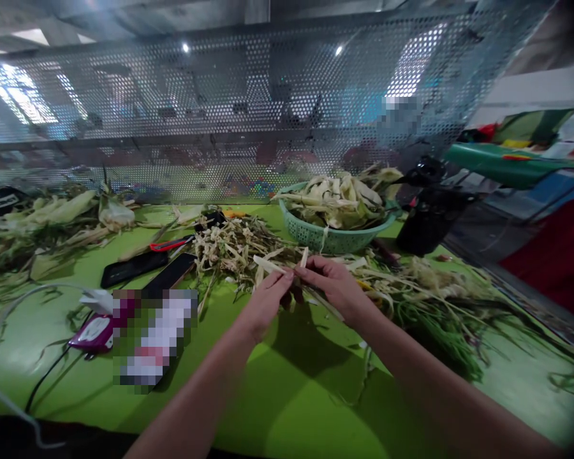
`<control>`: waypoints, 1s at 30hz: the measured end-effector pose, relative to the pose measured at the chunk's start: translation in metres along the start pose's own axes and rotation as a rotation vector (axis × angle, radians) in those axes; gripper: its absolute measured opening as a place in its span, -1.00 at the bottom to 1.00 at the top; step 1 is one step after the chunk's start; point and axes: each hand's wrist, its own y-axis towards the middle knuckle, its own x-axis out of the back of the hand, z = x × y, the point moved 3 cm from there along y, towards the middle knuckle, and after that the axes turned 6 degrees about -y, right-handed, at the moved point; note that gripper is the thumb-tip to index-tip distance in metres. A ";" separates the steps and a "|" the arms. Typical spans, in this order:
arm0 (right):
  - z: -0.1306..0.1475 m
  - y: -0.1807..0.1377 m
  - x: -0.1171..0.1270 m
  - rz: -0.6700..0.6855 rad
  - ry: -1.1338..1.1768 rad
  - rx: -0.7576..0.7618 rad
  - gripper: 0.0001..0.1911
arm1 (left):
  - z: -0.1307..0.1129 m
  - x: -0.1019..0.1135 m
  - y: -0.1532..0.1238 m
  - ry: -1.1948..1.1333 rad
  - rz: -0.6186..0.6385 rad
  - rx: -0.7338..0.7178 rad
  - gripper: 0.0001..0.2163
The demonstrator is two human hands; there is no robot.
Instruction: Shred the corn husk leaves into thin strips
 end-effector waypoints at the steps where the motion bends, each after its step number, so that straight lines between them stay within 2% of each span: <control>1: 0.000 0.000 0.001 -0.024 -0.008 0.007 -0.75 | 0.001 0.000 0.001 -0.009 0.006 0.000 -0.74; 4: -0.001 0.001 0.003 -0.110 -0.027 0.023 -0.72 | 0.002 0.001 0.003 -0.028 -0.018 0.000 -0.76; 10: -0.005 0.003 0.005 -0.142 0.114 -0.051 -0.65 | -0.003 0.001 0.004 -0.112 0.007 -0.005 -0.75; 13: -0.002 0.002 0.006 -0.113 0.091 -0.060 -0.65 | -0.003 0.003 0.003 -0.091 -0.008 0.007 -0.75; 18: 0.007 -0.001 0.006 0.023 -0.054 -0.109 -0.64 | 0.000 0.013 0.007 -0.025 -0.135 -0.070 -0.77; 21: 0.006 -0.001 0.002 0.107 -0.192 -0.056 -0.65 | 0.002 0.016 0.009 -0.029 -0.134 -0.083 -0.78; 30: 0.002 0.000 0.001 0.045 -0.118 0.032 -0.79 | 0.002 0.015 0.009 -0.206 -0.136 0.035 -0.79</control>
